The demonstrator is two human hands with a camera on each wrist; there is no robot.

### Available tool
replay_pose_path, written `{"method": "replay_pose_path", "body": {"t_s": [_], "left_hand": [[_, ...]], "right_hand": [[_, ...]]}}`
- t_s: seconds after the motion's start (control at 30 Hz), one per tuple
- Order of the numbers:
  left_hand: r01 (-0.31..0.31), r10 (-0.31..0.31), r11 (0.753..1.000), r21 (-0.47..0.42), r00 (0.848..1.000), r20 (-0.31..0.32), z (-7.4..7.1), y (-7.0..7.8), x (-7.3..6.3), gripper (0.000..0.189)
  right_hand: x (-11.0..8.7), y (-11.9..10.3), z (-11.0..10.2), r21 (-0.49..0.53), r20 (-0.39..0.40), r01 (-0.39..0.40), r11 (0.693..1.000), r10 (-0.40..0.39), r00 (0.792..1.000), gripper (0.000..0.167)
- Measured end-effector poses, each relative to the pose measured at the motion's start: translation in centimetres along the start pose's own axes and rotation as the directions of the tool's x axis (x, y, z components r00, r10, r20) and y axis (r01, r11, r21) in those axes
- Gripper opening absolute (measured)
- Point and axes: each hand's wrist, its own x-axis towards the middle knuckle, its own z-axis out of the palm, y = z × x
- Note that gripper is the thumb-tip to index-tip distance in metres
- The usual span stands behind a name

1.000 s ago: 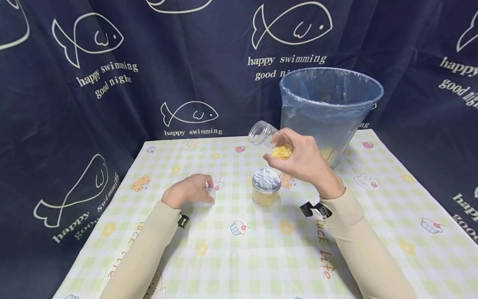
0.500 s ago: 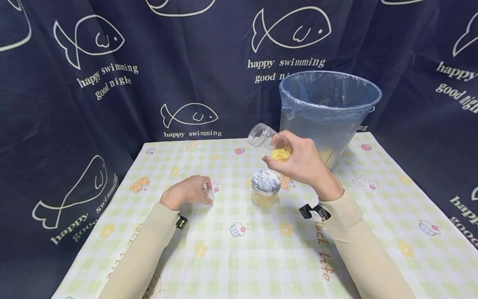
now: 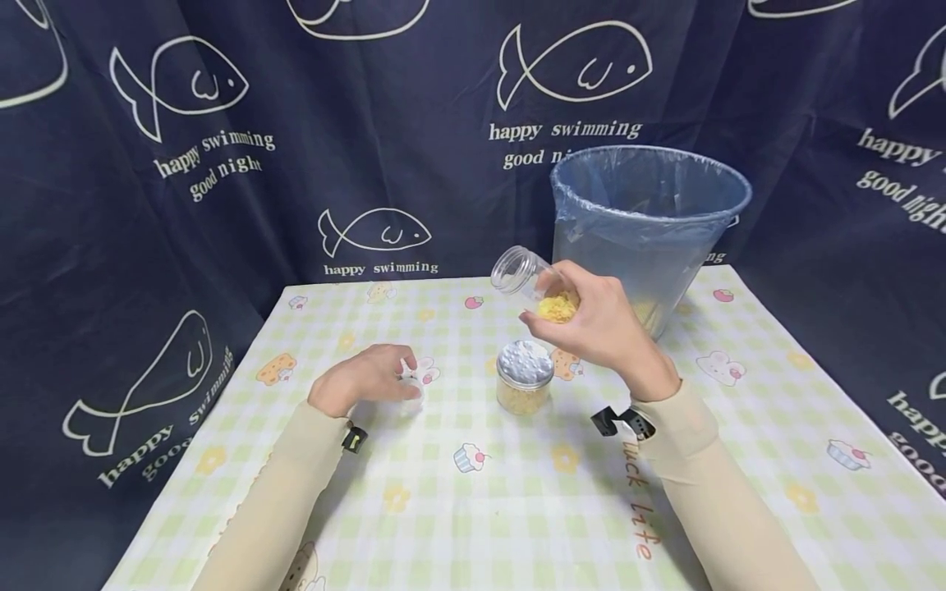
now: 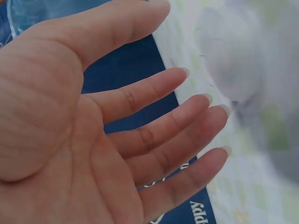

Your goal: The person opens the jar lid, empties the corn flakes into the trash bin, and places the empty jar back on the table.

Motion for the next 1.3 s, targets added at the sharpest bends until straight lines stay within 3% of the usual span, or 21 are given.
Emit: {"method": "replay_pose_path", "body": {"t_s": [0.17, 0.33, 0.47, 0.7, 1.0, 1.1, 1.3], "left_hand": [[-0.073, 0.072, 0.997, -0.022, 0.996, -0.054, -1.1, 1.0, 0.1, 0.042], [-0.144, 0.140, 0.989, -0.022, 0.982, -0.125, -2.3, 2.5, 0.2, 0.037], [-0.220, 0.212, 0.975, -0.017, 0.958, -0.191, -3.1, 3.6, 0.4, 0.033], [-0.301, 0.271, 0.953, -0.047, 0.908, -0.318, -4.0, 5.5, 0.9, 0.035], [-0.415, 0.317, 0.906, -0.079, 0.791, -0.523, -4.8, 8.0, 1.5, 0.031], [-0.453, 0.324, 0.888, -0.081, 0.741, -0.588, -4.9, 8.9, 1.6, 0.032], [-0.530, 0.328, 0.845, -0.074, 0.622, -0.711, -5.2, 10.9, 2.3, 0.036]], "right_hand": [[0.0, -0.2, -0.1, 0.003, 0.001, 0.002, 1.000, -0.002, 1.000, 0.038], [0.0, -0.4, -0.3, 0.004, -0.013, 0.014, 1.000, -0.014, 1.000, 0.036], [-0.1, -0.4, -0.3, 0.012, -0.021, 0.020, 1.000, -0.019, 1.000, 0.035], [-0.2, -0.5, -0.5, 0.005, -0.028, 0.021, 1.000, -0.021, 0.999, 0.035], [-0.2, -0.9, -0.8, -0.011, -0.036, 0.025, 1.000, -0.025, 0.999, 0.036], [-0.2, -1.1, -0.9, -0.010, -0.036, 0.024, 1.000, -0.024, 0.999, 0.036], [-0.3, -1.4, -1.3, 0.020, -0.042, 0.028, 0.999, -0.027, 0.999, 0.037]]}}
